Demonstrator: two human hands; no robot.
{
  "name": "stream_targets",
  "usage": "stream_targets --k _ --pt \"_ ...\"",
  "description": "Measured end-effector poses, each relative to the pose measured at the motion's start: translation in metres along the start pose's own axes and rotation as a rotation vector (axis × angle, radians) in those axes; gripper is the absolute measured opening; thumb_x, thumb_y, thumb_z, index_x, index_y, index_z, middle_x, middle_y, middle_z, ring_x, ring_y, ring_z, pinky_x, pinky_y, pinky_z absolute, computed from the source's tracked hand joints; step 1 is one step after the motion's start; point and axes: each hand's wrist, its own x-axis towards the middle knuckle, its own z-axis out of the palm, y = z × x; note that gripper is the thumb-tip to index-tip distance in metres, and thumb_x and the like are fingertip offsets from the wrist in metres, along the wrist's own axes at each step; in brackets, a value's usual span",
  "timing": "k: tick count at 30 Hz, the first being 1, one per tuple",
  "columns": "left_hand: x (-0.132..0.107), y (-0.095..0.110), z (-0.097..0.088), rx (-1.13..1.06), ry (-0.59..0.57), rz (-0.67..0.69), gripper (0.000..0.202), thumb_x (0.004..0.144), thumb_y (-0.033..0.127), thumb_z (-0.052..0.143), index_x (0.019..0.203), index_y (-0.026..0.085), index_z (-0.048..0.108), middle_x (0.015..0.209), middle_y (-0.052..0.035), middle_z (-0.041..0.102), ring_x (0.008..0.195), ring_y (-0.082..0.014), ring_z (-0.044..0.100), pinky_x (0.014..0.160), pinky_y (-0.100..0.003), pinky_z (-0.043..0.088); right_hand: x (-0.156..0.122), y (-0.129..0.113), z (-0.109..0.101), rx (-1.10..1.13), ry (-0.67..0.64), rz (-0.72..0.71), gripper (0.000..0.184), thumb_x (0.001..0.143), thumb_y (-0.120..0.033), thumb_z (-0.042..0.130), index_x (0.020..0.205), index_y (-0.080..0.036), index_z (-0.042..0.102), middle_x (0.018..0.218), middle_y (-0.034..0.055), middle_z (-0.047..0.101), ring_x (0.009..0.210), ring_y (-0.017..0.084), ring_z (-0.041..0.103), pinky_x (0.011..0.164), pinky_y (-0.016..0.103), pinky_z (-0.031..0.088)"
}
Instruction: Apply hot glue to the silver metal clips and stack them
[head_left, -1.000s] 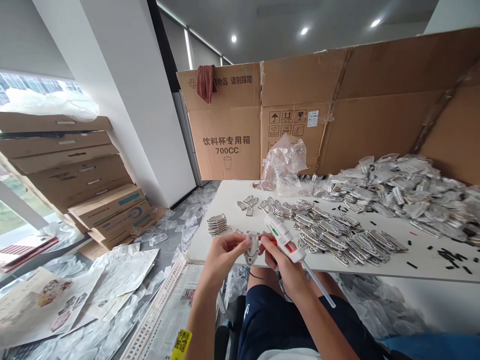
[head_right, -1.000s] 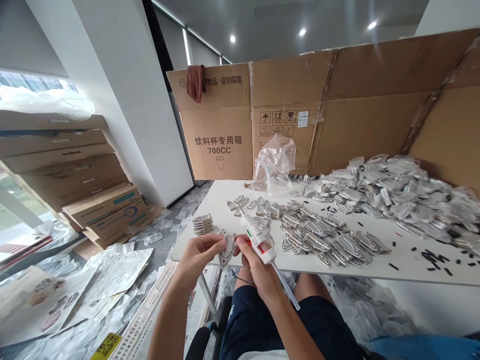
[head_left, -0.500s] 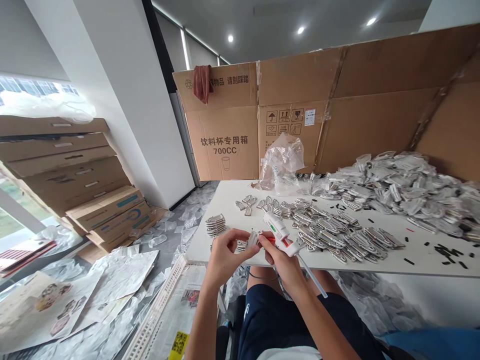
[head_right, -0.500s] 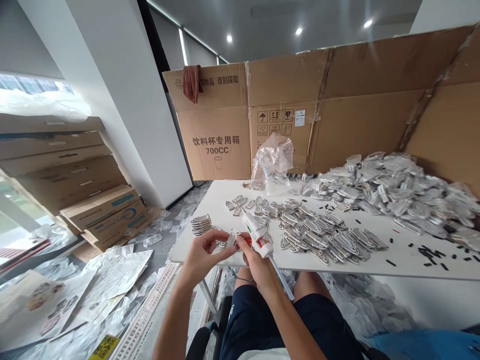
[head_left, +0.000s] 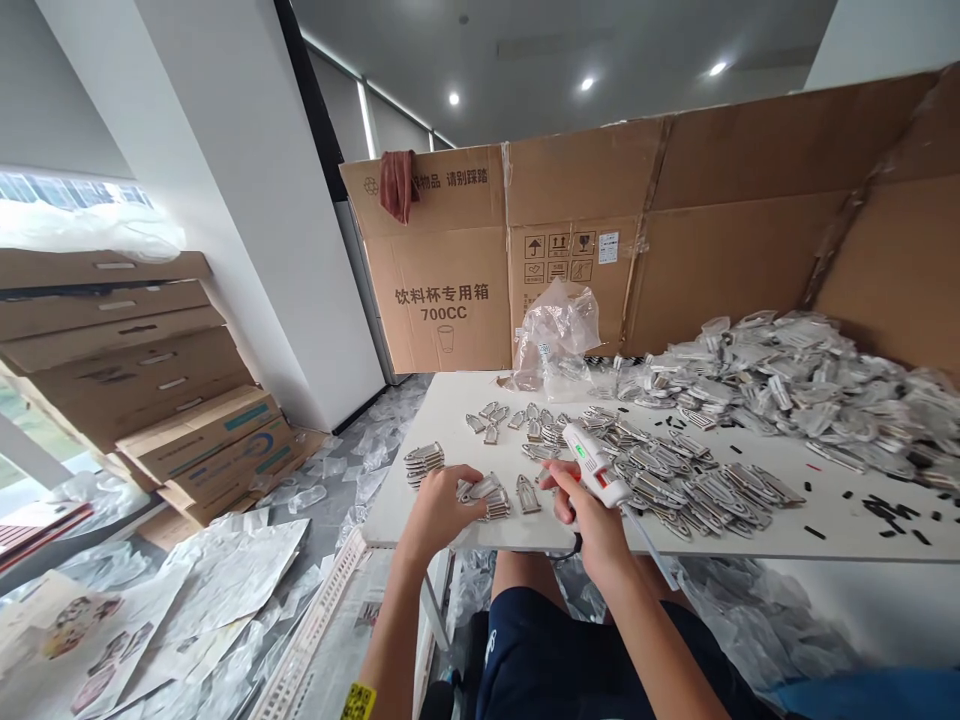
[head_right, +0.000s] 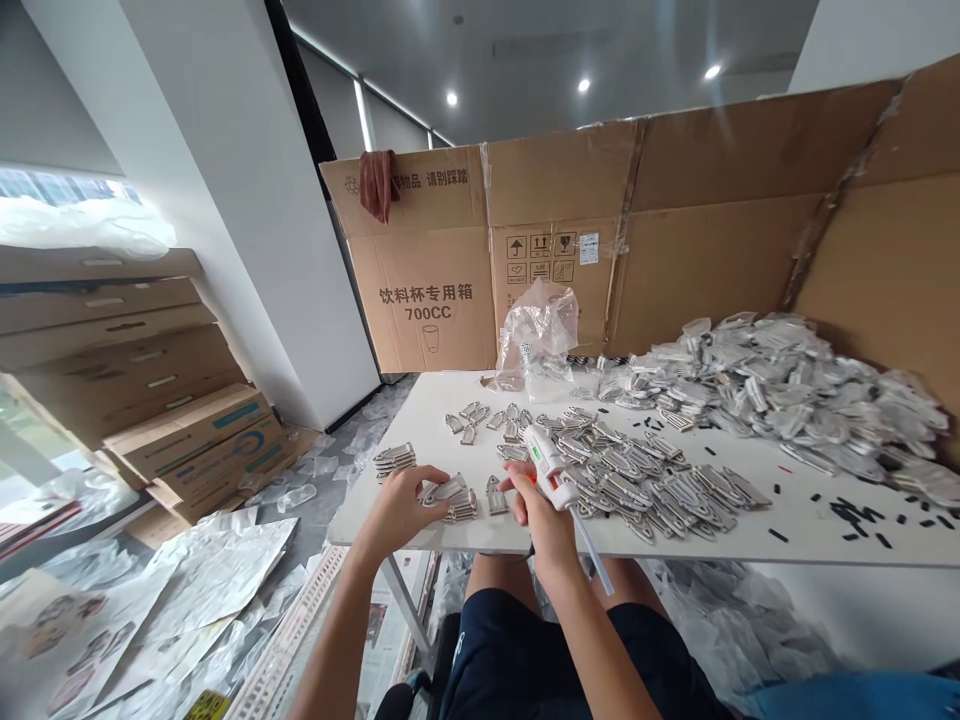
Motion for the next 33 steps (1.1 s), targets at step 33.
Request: stream_targets --k 33 --pt "-0.014 0.052 0.047 0.221 -0.068 0.148 0.021 0.105 0.021 0.059 0.119 0.023 0.075 0.117 -0.0077 0.080 0.111 -0.0289 0.075 0.095 -0.040 0.055 0.002 -0.003 -0.006 0.057 0.011 -0.001 0.038 0.077 -0.054 0.087 0.093 -0.020 0.079 0.073 0.0011 0.070 0.045 0.007 0.038 0.046 0.028 0.029"
